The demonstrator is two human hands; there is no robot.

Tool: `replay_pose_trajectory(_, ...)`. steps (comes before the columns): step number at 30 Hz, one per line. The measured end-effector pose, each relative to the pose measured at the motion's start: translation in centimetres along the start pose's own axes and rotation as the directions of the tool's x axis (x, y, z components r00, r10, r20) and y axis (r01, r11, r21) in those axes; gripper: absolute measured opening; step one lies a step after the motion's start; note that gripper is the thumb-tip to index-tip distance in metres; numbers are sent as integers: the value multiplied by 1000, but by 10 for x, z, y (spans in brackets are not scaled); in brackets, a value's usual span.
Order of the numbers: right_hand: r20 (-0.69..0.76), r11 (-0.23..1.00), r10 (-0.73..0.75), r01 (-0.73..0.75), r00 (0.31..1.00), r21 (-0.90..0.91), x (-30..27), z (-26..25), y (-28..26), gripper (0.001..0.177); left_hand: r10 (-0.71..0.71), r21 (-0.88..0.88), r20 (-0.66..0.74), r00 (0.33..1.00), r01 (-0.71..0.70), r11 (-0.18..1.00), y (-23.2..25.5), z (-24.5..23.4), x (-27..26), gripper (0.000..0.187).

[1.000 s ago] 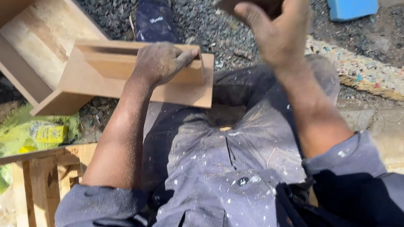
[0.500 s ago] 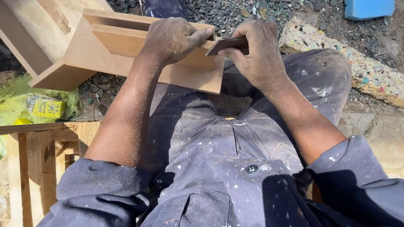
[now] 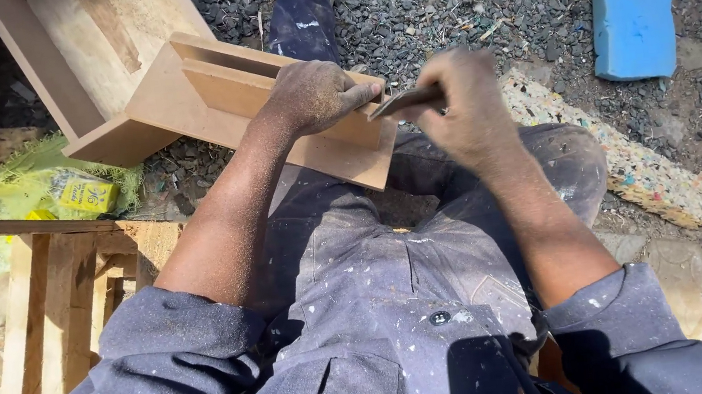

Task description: Sanding the edges and surfaces of a small wooden drawer component using a manual sanding block to achieve a smooth finish.

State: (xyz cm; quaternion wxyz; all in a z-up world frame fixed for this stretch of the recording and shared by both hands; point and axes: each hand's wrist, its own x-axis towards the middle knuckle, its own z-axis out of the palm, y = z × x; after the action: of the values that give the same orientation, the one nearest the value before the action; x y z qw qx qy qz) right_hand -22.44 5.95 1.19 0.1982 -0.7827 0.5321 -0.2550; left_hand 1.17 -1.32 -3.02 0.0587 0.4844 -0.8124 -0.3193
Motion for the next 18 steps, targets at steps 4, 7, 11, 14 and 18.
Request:
replay_pose_trajectory(4,111,981,-121,136,986,-139,-23,49,9,36,4,16,22,1000,-5,1000,1,2,4,62)
replay_pose_trajectory(7,16,996,-30,31,999,-84,-24,44,21,37,8,13,4,1000,-8,1000,1,4,-2,61)
replay_pose_trajectory(11,-289,997,70,-59,955,47,-15,-15,-19,36,-11,-9,19,1000,11,1000,0,1,1,62)
replay_pose_trajectory(14,-266,999,35,-25,963,41,-12,-17,-17,39,-12,7,24,1000,12,1000,3,2,2,61)
replay_pose_trajectory(18,116,989,95,-80,989,-127,-14,33,-12,24,-8,15,35,999,8,1000,2,5,0,61)
